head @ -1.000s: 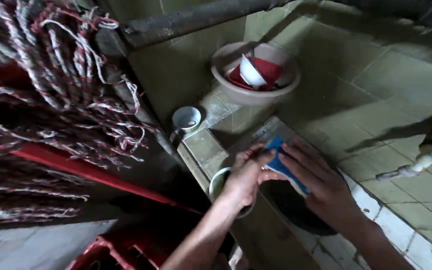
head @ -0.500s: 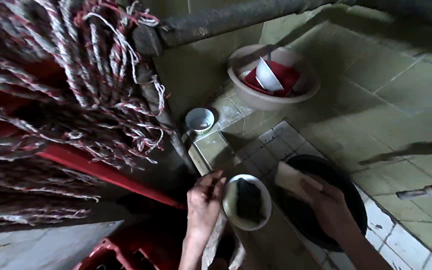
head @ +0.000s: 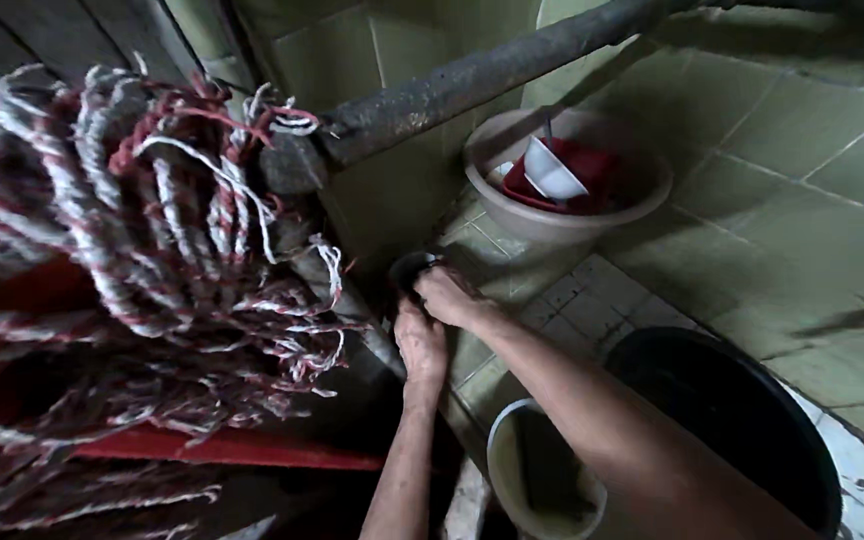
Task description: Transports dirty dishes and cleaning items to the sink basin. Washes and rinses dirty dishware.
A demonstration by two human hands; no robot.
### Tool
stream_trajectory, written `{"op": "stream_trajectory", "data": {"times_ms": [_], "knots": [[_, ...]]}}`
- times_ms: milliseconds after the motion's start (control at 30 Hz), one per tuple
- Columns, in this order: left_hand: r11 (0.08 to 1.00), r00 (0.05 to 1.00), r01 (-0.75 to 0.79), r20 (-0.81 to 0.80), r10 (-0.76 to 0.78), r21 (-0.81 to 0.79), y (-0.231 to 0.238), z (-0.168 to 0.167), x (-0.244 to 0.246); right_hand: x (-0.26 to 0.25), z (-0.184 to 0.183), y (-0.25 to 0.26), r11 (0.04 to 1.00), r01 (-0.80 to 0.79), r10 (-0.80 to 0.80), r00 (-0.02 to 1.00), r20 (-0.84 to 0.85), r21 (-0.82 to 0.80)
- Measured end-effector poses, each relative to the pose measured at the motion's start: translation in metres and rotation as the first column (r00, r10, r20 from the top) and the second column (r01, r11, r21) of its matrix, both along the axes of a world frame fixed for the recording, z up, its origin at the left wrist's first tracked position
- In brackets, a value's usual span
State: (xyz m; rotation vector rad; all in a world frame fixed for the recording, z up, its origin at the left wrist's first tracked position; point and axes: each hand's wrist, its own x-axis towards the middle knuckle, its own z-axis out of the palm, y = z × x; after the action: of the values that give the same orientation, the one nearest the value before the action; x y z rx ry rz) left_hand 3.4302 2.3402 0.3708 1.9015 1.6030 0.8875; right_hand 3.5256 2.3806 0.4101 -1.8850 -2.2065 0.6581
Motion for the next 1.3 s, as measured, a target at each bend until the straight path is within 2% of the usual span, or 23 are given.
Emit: {"op": "stream_trajectory", "data": {"times_ms": [67,133,267,333,467,533,567,600,700,767,833,867,967,1033,1100,1167,1233,1300], "knots": [[1.0,1.0,-0.007,0.005,0.007,0.01,-0.001,-0.004,-0.001,-0.005,0.014,0.0,0.996,-0.03,0.035,0.998,0.06,-0.085],[0.999,0.998,-0.035,0.054,0.033,0.03,0.002,-0.009,0.0,-0.008,0.017,-0.004,0.997,-0.036,0.041,0.997,0.059,-0.074],[0.998,0.99,-0.056,0.132,0.053,0.022,0.005,-0.014,-0.003,-0.01,0.012,-0.008,0.996,-0.014,0.009,0.998,-0.06,-0.093],[0.997,0.989,-0.071,0.124,0.074,-0.027,0.005,-0.009,-0.004,-0.011,0.013,-0.005,0.996,0.001,-0.008,0.996,-0.087,-0.089],[0.975,0.988,-0.108,0.089,0.127,-0.196,0.003,0.008,0.0,-0.01,0.03,0.001,0.977,0.067,-0.089,0.991,-0.099,-0.204],[0.972,0.985,-0.111,0.105,0.135,-0.206,0.003,0.01,0.0,-0.008,0.03,0.003,0.97,0.119,-0.165,0.964,-0.209,-0.213],[0.969,0.984,-0.104,0.116,0.133,-0.224,0.002,0.014,-0.001,-0.005,0.027,0.005,0.961,0.193,-0.251,0.91,-0.33,-0.197],[0.964,0.983,-0.099,0.129,0.134,-0.247,0.0,0.018,-0.001,-0.003,0.023,0.005,0.937,0.297,-0.35,0.811,-0.468,-0.185],[0.965,0.982,-0.056,0.162,0.1,-0.256,-0.003,0.017,-0.004,0.007,0.018,-0.005,0.786,0.555,-0.526,0.369,-0.766,-0.272],[0.986,0.976,-0.001,0.213,0.038,-0.169,-0.005,0.009,-0.008,0.025,0.026,-0.023,0.685,0.584,-0.575,0.065,-0.816,-0.436],[0.994,0.965,0.055,0.262,-0.028,-0.097,-0.015,0.002,-0.01,0.053,0.027,-0.051,0.645,0.534,-0.569,-0.142,-0.81,-0.547],[0.991,0.961,0.1,0.266,-0.073,-0.09,-0.025,0.005,-0.009,0.07,0.023,-0.068,0.643,0.505,-0.553,-0.214,-0.805,-0.575],[0.964,0.951,0.267,0.157,-0.265,0.011,-0.058,0.032,0.0,0.122,-0.003,-0.136,0.635,0.494,-0.484,-0.344,-0.804,-0.594],[0.894,0.889,0.445,0.091,-0.448,0.049,-0.079,0.057,0.019,0.154,-0.03,-0.19,0.588,0.532,-0.467,-0.392,-0.793,-0.609],[0.762,0.761,0.648,0.051,-0.647,-0.01,-0.098,0.078,0.052,0.178,-0.052,-0.248,0.491,0.579,-0.495,-0.43,-0.755,-0.651],[0.603,0.608,0.787,0.003,-0.794,-0.127,-0.118,0.087,0.094,0.192,-0.072,-0.306,0.366,0.636,-0.545,-0.445,-0.711,-0.679],[0.499,0.493,0.848,-0.077,-0.866,-0.18,-0.137,0.084,0.139,0.208,-0.099,-0.355,0.28,0.696,-0.587,-0.421,-0.691,-0.662],[0.42,0.404,0.88,-0.113,-0.908,-0.221,-0.157,0.074,0.182,0.219,-0.122,-0.398,0.236,0.751,-0.633,-0.362,-0.684,-0.617]]}}
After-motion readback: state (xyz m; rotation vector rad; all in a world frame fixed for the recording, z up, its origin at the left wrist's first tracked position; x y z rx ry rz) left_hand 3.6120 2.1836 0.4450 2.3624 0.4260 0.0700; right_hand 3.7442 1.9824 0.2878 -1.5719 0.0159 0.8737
